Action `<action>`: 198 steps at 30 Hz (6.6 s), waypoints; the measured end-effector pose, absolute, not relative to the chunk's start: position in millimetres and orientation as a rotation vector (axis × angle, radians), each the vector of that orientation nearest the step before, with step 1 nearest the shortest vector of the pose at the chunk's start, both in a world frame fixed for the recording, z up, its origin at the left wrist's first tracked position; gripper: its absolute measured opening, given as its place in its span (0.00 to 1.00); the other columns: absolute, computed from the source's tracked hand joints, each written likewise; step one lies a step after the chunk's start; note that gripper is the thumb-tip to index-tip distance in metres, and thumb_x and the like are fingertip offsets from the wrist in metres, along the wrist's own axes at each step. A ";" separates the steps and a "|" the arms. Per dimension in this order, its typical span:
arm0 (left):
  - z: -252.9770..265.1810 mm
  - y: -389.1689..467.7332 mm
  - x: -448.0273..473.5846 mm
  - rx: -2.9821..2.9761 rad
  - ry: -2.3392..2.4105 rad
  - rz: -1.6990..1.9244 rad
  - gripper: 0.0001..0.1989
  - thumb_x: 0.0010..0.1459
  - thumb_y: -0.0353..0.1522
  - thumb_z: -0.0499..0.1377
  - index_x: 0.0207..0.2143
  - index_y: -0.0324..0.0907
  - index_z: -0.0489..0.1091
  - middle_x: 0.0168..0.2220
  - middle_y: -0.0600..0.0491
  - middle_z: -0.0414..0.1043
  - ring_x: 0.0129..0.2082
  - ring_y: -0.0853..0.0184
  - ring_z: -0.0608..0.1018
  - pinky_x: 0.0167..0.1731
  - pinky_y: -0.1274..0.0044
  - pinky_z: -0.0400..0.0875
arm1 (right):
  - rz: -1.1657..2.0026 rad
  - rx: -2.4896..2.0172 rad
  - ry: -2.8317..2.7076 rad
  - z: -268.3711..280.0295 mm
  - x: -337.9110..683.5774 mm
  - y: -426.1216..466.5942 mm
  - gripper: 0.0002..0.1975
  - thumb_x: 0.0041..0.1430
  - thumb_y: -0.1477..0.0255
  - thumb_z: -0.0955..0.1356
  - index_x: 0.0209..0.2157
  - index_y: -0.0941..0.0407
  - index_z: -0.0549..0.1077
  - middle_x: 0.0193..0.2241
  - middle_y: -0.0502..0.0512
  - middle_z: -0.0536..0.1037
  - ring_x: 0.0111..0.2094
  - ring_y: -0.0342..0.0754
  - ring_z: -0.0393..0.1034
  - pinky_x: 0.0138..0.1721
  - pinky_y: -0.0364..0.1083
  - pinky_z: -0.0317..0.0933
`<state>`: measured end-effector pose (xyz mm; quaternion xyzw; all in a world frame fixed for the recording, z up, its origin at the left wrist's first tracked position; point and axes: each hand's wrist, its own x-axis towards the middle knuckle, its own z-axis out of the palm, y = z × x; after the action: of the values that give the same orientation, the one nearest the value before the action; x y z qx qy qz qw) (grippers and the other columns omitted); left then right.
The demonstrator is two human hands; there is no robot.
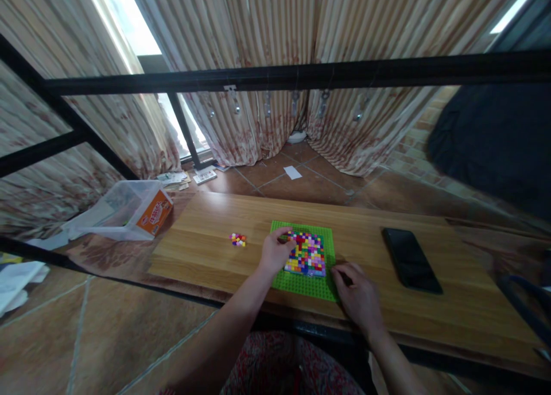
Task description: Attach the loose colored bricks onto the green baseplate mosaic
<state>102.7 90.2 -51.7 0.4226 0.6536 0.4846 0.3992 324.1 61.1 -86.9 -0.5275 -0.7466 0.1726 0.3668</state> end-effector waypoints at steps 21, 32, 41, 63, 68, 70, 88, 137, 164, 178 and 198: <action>-56.2 84.0 100.4 0.912 1.445 1.337 0.26 0.42 0.25 0.65 0.48 0.41 0.73 0.32 0.55 0.75 0.25 0.72 0.72 0.28 0.79 0.70 | 0.390 -1.352 -1.939 -90.7 324.8 60.6 0.17 0.64 0.58 0.62 0.32 0.54 0.75 0.32 0.56 0.77 0.34 0.51 0.73 0.36 0.48 0.64; -67.2 26.9 42.8 1.223 1.884 1.327 0.14 0.53 0.25 0.58 0.43 0.40 0.72 0.37 0.51 0.77 0.32 0.68 0.76 0.37 0.74 0.73 | 0.418 -1.342 -1.939 -97.6 329.9 63.0 0.17 0.63 0.57 0.62 0.32 0.53 0.75 0.33 0.57 0.77 0.35 0.52 0.73 0.37 0.49 0.65; -55.3 20.2 3.6 1.570 2.268 1.112 0.12 0.57 0.23 0.55 0.40 0.42 0.74 0.43 0.48 0.74 0.41 0.65 0.77 0.44 0.72 0.72 | 0.412 -1.344 -1.939 -96.2 329.0 62.2 0.18 0.63 0.56 0.62 0.32 0.53 0.75 0.33 0.57 0.77 0.34 0.52 0.73 0.37 0.49 0.65; -45.3 29.6 38.5 1.576 1.909 1.202 0.06 0.61 0.33 0.55 0.32 0.41 0.69 0.27 0.56 0.71 0.28 0.69 0.75 0.30 0.78 0.68 | 0.448 -1.379 -1.917 -89.7 323.9 61.2 0.15 0.64 0.60 0.63 0.31 0.53 0.74 0.32 0.54 0.77 0.34 0.50 0.72 0.38 0.48 0.64; -36.0 40.5 62.7 1.628 1.725 1.293 0.06 0.58 0.33 0.59 0.29 0.42 0.74 0.27 0.55 0.74 0.29 0.69 0.75 0.31 0.78 0.69 | 0.442 -1.365 -1.911 -91.6 324.1 62.1 0.14 0.64 0.61 0.63 0.31 0.53 0.75 0.32 0.55 0.77 0.34 0.50 0.72 0.39 0.48 0.64; -30.0 44.6 70.8 1.669 1.699 1.326 0.05 0.58 0.31 0.60 0.30 0.42 0.75 0.29 0.55 0.74 0.29 0.69 0.76 0.31 0.78 0.70 | 0.445 -1.360 -1.915 -92.9 324.2 62.7 0.14 0.64 0.61 0.63 0.31 0.53 0.74 0.32 0.55 0.77 0.34 0.49 0.72 0.38 0.48 0.64; -26.5 72.2 88.3 2.042 1.691 1.075 0.09 0.61 0.25 0.55 0.35 0.43 0.74 0.35 0.52 0.75 0.37 0.67 0.77 0.40 0.75 0.71 | 0.443 -1.362 -1.906 -89.1 321.7 62.9 0.14 0.64 0.62 0.62 0.30 0.53 0.75 0.31 0.54 0.77 0.33 0.48 0.72 0.36 0.46 0.63; -55.7 91.5 111.7 0.880 1.560 1.340 0.24 0.43 0.24 0.59 0.45 0.41 0.75 0.24 0.59 0.71 0.22 0.73 0.70 0.25 0.81 0.68 | 0.456 -1.348 -1.912 -90.0 324.4 62.0 0.15 0.64 0.61 0.62 0.31 0.54 0.75 0.31 0.55 0.77 0.34 0.49 0.72 0.38 0.47 0.64; -58.7 25.3 13.7 1.480 2.192 1.385 0.12 0.55 0.23 0.56 0.39 0.42 0.73 0.38 0.50 0.73 0.39 0.65 0.75 0.43 0.70 0.72 | 0.409 -1.347 -1.944 -100.3 332.3 62.7 0.18 0.62 0.55 0.62 0.32 0.53 0.76 0.34 0.57 0.78 0.34 0.52 0.74 0.36 0.50 0.66; -59.4 30.3 1.5 1.861 2.440 0.999 0.04 0.57 0.27 0.58 0.32 0.43 0.72 0.39 0.47 0.74 0.40 0.59 0.73 0.44 0.66 0.69 | 0.382 -1.348 -1.959 -100.1 332.8 63.7 0.19 0.62 0.54 0.62 0.32 0.53 0.75 0.33 0.56 0.77 0.33 0.52 0.73 0.36 0.49 0.66; -43.2 28.6 72.1 1.368 1.592 1.303 0.09 0.59 0.33 0.55 0.34 0.42 0.74 0.30 0.53 0.74 0.32 0.67 0.75 0.34 0.77 0.68 | 0.452 -1.361 -1.910 -91.1 323.8 61.1 0.13 0.63 0.62 0.63 0.31 0.53 0.75 0.32 0.54 0.77 0.34 0.49 0.72 0.38 0.48 0.63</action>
<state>72.1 28.6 -43.2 0.5230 0.6084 0.4981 0.3291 323.8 61.1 -91.1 -0.5299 -0.7436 0.1760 0.3679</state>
